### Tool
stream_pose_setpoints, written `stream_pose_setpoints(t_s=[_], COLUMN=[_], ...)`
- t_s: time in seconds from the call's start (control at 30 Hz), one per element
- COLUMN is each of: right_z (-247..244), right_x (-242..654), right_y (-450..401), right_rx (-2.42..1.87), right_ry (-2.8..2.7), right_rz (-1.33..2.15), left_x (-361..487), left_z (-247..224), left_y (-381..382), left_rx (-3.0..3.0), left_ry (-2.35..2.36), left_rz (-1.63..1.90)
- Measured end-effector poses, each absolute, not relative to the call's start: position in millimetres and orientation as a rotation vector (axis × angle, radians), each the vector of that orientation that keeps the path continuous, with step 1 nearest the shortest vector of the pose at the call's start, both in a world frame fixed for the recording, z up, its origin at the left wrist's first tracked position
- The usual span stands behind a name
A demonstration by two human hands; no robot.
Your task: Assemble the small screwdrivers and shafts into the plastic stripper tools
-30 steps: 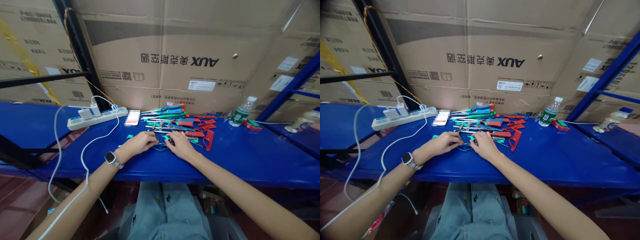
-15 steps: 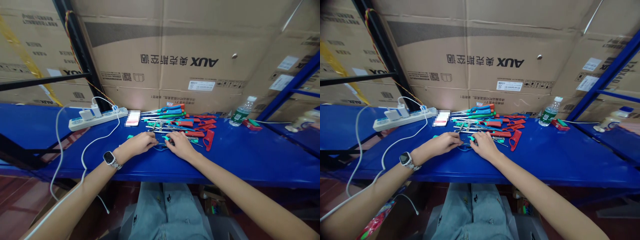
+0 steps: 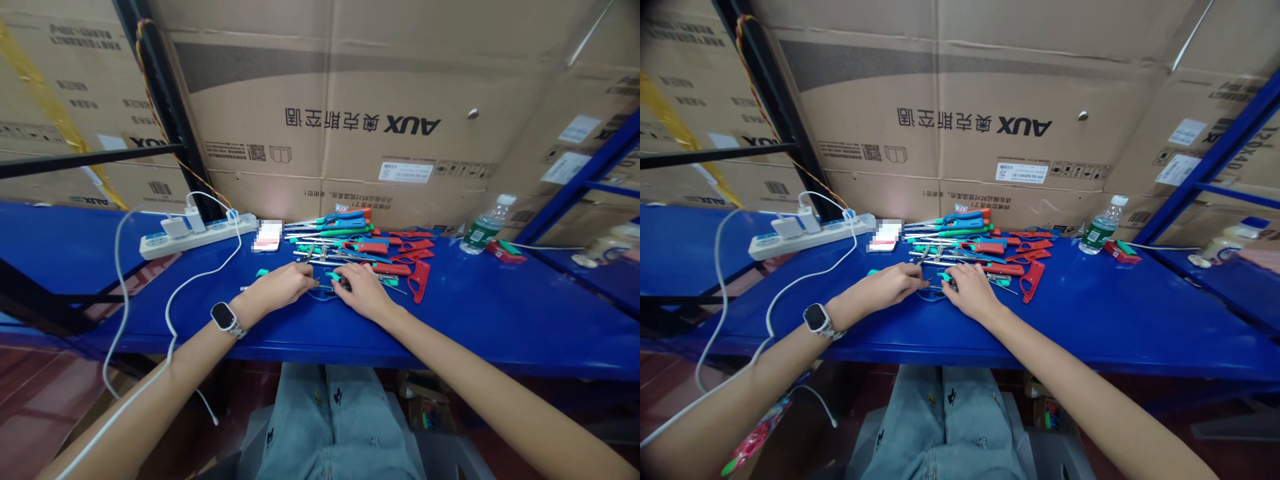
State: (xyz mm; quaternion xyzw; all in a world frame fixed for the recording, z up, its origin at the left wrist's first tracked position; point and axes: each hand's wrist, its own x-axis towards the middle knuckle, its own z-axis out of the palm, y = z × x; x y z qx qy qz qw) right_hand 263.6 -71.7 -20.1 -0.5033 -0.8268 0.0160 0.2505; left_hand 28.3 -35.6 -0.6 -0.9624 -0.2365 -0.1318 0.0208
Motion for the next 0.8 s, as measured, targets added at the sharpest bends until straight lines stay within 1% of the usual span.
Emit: stream_pose_setpoints(t_s=[0.17,0.43,0.63,0.8], right_z=[-19,-20,-20,-20], right_x=[263,263,264,265], right_y=[-72,-72,-73,-74], right_rx=[-1.372,-1.379,-1.377,-1.252], right_ry=[-2.247,-2.241,-2.233,-2.188], right_rz=[0.054,0.046,0.028,-0.054], left_x=[22,19,21,23], left_z=[-5,-6,-6,-13], left_y=[-45,-58,-69,-71], left_rx=[-2.901,-2.904,-2.760,-2.741], left_ry=[-0.706,-0.797,-0.913,-0.907], left_rz=[-0.369,-0.422,-0.301,-0.348])
